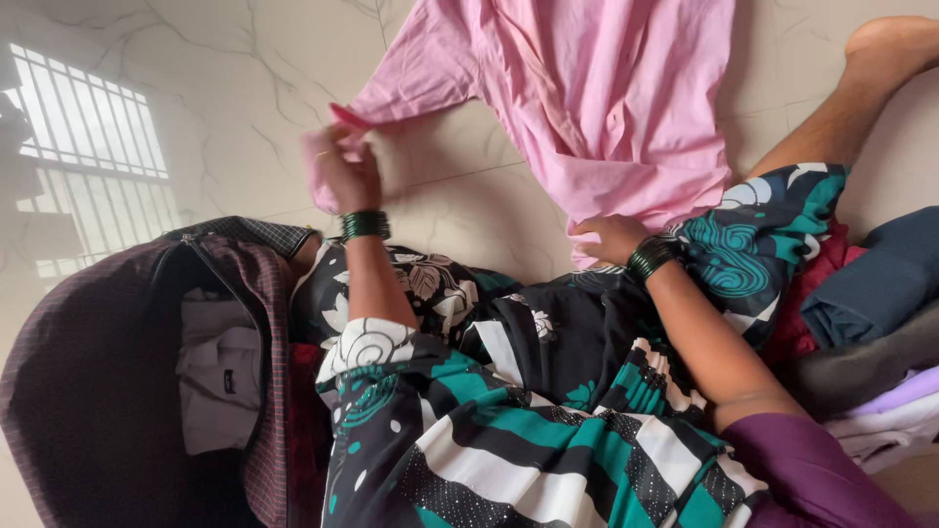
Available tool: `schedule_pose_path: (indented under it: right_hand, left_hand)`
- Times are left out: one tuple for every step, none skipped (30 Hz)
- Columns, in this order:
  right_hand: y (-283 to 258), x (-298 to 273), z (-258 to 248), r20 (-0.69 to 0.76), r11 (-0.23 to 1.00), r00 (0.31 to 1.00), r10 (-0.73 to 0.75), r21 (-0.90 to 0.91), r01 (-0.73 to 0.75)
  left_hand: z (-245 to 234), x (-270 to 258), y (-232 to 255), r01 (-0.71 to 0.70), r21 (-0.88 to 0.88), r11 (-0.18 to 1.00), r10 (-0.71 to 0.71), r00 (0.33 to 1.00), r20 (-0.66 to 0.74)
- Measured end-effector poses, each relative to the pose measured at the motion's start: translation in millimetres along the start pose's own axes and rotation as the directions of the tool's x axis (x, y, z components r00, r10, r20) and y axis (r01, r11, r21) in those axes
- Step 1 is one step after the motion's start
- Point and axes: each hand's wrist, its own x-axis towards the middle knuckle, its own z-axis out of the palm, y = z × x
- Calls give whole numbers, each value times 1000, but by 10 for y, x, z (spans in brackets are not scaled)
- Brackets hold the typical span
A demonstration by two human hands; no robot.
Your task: The person sits on the floor and buttons a pink shirt. They smooth the fabric, align the buttonholes, and fasten the buttons one by one from the bottom to the top. The person also adjusts the collar and sleeves during the process.
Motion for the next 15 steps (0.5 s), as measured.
schedule_pose_path:
  right_hand:
    - [75, -34, -40, 12, 1000, 1000, 17, 2, -17]
    - [171, -103, -107, -23, 983, 993, 115, 150, -110]
    - [248, -152, -180, -44, 935, 975, 216, 296, -194]
    - [343, -207, -286, -48, 866, 932, 360, 390, -314]
    - [430, -273, -381, -34, 768, 867, 498, 483, -422]
    - [516, -329, -478, -297, 877, 850, 435, 352, -326]
    - [598, -372, -572, -532, 950, 787, 311, 182, -253]
    - [627, -381, -595, -628, 958, 724, 285, 163, -236]
    - [667, -417, -622, -715, 965, 651, 253, 140, -221]
    - [701, -432, -640, -792, 971, 571, 216, 114, -209]
    - [686, -378, -589, -761, 977, 612, 215, 173, -128]
    - [640, -281, -496, -729, 971, 651, 208, 234, -48]
    - [620, -190, -446, -701, 954, 687, 194, 297, 34]
    - [529, -59, -328, -674, 976, 732, 99, 210, 62]
    - [421, 56, -229, -636, 987, 771, 5, 125, 96]
  left_hand:
    - [213, -31, 36, 184, -10, 983, -179, 966, 184]
    - [356, -119, 15, 94, 75, 993, -114, 935, 337]
    - [479, -170, -30, -8, 142, 990, -62, 873, 484]
    - [625, -208, -77, -210, 101, 973, 150, 897, 417]
    - [799, -256, -110, -407, 75, 910, 359, 867, 344]
    - [932, -248, -150, -588, 66, 806, 554, 789, 266]
    - [1031, -184, -173, -554, 67, 830, 505, 796, 334]
    - [1105, -119, -167, -520, 70, 851, 453, 796, 400]
    - [1162, -70, -131, -484, 75, 872, 399, 790, 465]
    - [1206, -3, -67, -455, 143, 879, 321, 786, 528]
    - [1230, 69, 5, -428, 214, 878, 236, 776, 585]
    - [1236, 105, 73, -405, 285, 869, 147, 760, 633]
    - [1221, 135, 127, -413, 348, 842, 77, 730, 679]
    - [1201, 150, 169, -423, 408, 809, 4, 698, 716]
    - [1169, 168, 187, -436, 468, 769, -75, 665, 743]
